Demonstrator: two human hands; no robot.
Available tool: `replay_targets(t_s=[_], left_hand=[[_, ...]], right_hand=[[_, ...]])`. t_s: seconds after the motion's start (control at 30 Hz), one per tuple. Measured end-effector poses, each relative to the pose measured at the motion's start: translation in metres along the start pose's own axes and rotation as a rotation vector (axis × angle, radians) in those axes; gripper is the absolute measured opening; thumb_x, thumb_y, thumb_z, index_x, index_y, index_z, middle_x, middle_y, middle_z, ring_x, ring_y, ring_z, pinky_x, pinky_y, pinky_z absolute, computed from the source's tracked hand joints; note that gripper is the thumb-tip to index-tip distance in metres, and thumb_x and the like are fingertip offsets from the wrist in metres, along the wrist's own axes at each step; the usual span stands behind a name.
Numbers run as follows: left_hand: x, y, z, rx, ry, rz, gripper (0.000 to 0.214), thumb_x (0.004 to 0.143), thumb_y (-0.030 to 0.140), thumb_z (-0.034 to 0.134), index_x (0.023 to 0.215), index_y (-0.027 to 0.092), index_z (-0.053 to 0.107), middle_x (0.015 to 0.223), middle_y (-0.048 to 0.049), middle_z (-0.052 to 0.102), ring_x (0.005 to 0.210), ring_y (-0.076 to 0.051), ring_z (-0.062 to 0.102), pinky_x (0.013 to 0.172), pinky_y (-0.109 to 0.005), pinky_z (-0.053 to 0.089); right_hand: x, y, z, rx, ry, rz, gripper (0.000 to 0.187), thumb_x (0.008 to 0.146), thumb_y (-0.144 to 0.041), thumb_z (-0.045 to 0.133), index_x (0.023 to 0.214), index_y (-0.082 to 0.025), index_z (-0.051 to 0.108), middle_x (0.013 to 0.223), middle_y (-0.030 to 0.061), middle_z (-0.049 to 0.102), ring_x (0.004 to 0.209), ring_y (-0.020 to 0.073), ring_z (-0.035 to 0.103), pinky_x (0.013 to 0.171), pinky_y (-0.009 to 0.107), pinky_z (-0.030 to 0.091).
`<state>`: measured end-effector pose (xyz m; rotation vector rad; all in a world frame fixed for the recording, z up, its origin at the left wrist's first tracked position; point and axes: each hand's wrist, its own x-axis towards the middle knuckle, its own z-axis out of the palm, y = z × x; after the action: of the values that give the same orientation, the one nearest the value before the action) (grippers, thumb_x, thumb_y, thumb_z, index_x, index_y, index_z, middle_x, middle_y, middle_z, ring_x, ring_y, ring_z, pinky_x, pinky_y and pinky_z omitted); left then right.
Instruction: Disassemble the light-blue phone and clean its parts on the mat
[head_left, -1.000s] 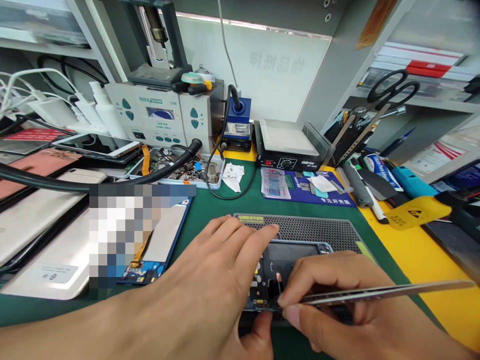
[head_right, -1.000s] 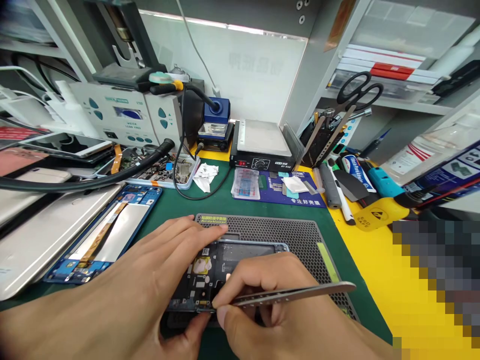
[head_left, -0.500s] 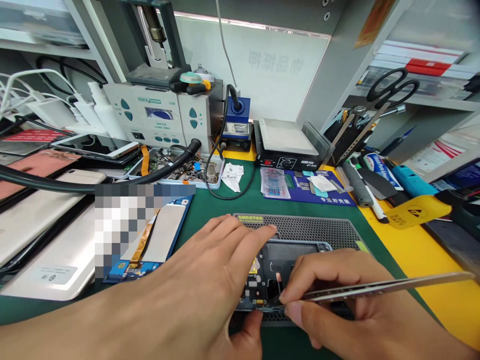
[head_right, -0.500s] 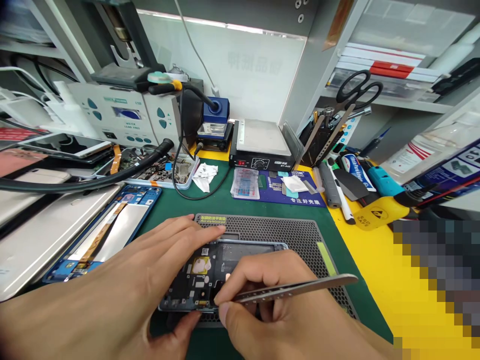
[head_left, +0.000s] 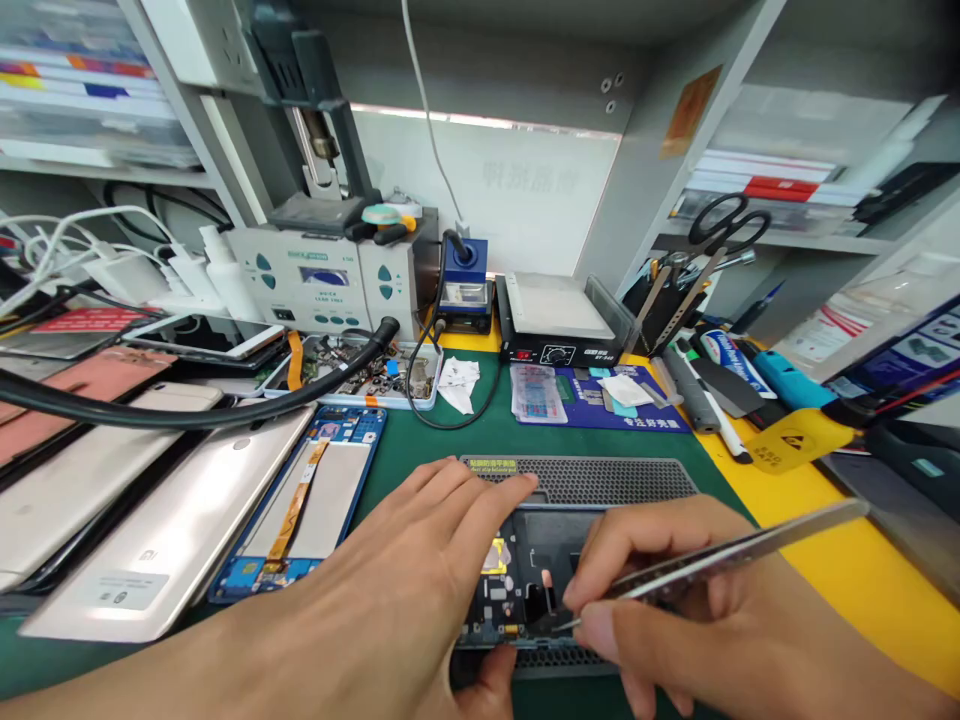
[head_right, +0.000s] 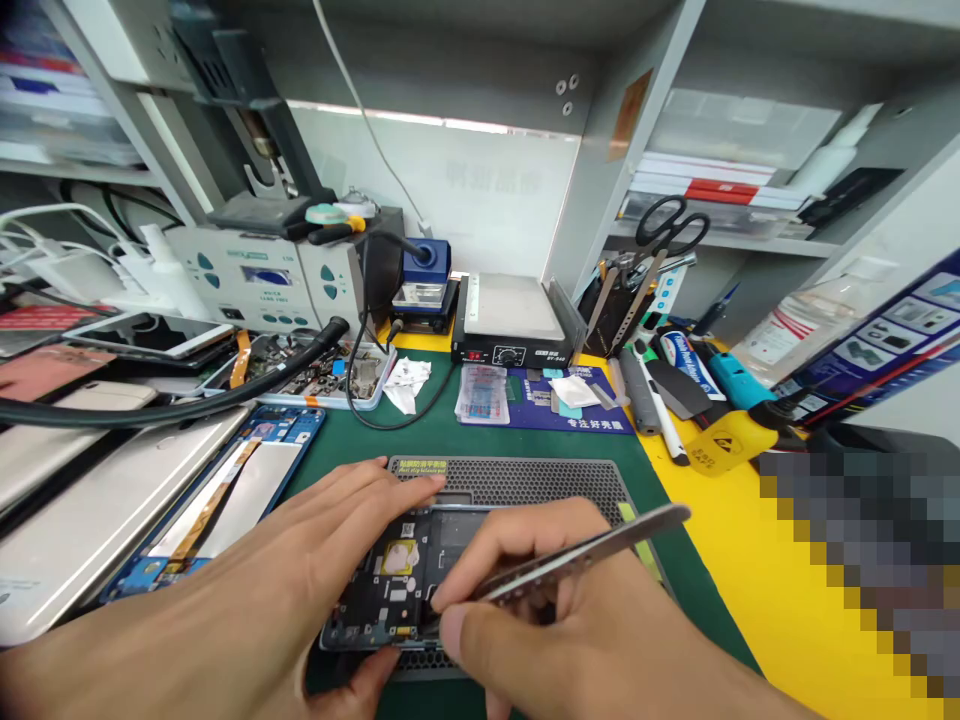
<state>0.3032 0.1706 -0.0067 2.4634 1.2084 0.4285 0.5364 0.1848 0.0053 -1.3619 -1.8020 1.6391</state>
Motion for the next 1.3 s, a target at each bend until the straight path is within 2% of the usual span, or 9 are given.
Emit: replay_targets(t_s=[0.07,0.13,0.23,0.57,0.77,1.03,1.1,1.2,1.3], left_hand=[[0.001,0.000,-0.002,0.006,-0.004,-0.031,0.075,0.071,0.019,0.060,0.144,0.018,0.042,0.138,-0.0149,0.056,0.130,-0.034,0.053,0.107,-0.055,0.047],[0.001,0.002,-0.006,-0.003,-0.044,-0.046,0.073,0.073,0.022,0.061,0.143,0.018,0.042,0.139,-0.0161,0.054,0.129,-0.035,0.052,0.106,-0.055,0.048],[-0.001,0.006,-0.015,-0.020,-0.106,-0.047,0.071,0.077,0.026,0.061,0.144,0.020,0.041,0.136,-0.0153,0.054,0.128,-0.034,0.053,0.104,-0.053,0.050],[-0.001,0.014,-0.021,0.087,-0.114,-0.050,0.084,0.069,0.021,0.064,0.148,0.026,0.036,0.139,-0.0098,0.055,0.130,-0.032,0.054,0.108,-0.045,0.047],[-0.010,0.032,-0.031,0.369,-0.047,0.001,0.083,0.069,0.012,0.057,0.149,0.023,0.039,0.135,-0.0134,0.055,0.120,-0.032,0.060,0.097,-0.046,0.054],[0.001,0.048,-0.062,0.722,0.036,0.298,0.072,0.076,0.006,0.053,0.147,0.016,0.046,0.140,-0.0201,0.056,0.135,-0.040,0.046,0.110,-0.057,0.041],[0.004,0.049,-0.077,0.625,0.052,0.318,0.067,0.080,0.009,0.055,0.147,0.018,0.047,0.147,-0.0179,0.052,0.141,-0.039,0.040,0.117,-0.060,0.031],[0.007,0.049,-0.090,0.027,0.290,0.076,0.074,0.079,0.025,0.070,0.148,0.019,0.043,0.161,-0.0133,0.036,0.151,-0.036,0.022,0.124,-0.059,0.009],[0.013,0.052,-0.080,-0.568,0.453,-0.251,0.079,0.087,0.047,0.065,0.152,0.018,0.030,0.160,-0.0196,0.036,0.145,-0.036,0.037,0.117,-0.058,0.030]], right_hand=[[0.004,-0.006,-0.016,-0.022,0.096,-0.058,0.026,0.089,-0.046,0.068,0.089,-0.020,0.068,0.054,-0.0023,0.063,0.043,0.0116,0.056,0.040,0.019,0.041],[0.012,-0.009,-0.035,-0.255,0.377,-0.220,0.028,0.093,-0.046,0.063,0.096,-0.019,0.069,0.055,-0.0011,0.065,0.042,0.0120,0.053,0.040,0.022,0.040],[0.027,-0.006,-0.059,-0.758,0.586,-0.366,0.016,0.097,-0.026,0.054,0.100,-0.017,0.067,0.092,0.0081,0.073,0.073,0.0178,0.065,0.063,0.029,0.049],[0.032,0.009,-0.084,-0.883,0.394,-0.212,0.026,0.098,-0.032,0.064,0.118,-0.016,0.065,0.117,0.0089,0.067,0.097,0.0221,0.068,0.084,0.041,0.058],[0.020,-0.005,-0.085,-0.701,0.270,-0.315,0.028,0.098,-0.033,0.064,0.120,-0.016,0.064,0.123,0.0095,0.066,0.105,0.0248,0.066,0.089,0.046,0.056],[0.007,-0.017,-0.066,-0.377,-0.200,-0.423,0.021,0.095,-0.033,0.068,0.101,-0.013,0.069,0.097,0.0029,0.072,0.083,0.0189,0.070,0.075,0.036,0.059],[0.012,-0.012,-0.064,-0.281,-0.221,-0.397,0.017,0.095,-0.030,0.069,0.097,-0.013,0.069,0.094,0.0022,0.071,0.081,0.0180,0.070,0.074,0.035,0.059],[0.018,-0.007,-0.061,-0.083,-0.172,-0.375,0.017,0.096,-0.029,0.067,0.104,-0.013,0.067,0.102,0.0045,0.070,0.087,0.0189,0.070,0.077,0.037,0.060],[0.022,-0.007,-0.049,0.119,-0.110,-0.352,0.022,0.098,-0.029,0.064,0.115,-0.014,0.064,0.107,0.0059,0.069,0.086,0.0185,0.070,0.074,0.035,0.060]])
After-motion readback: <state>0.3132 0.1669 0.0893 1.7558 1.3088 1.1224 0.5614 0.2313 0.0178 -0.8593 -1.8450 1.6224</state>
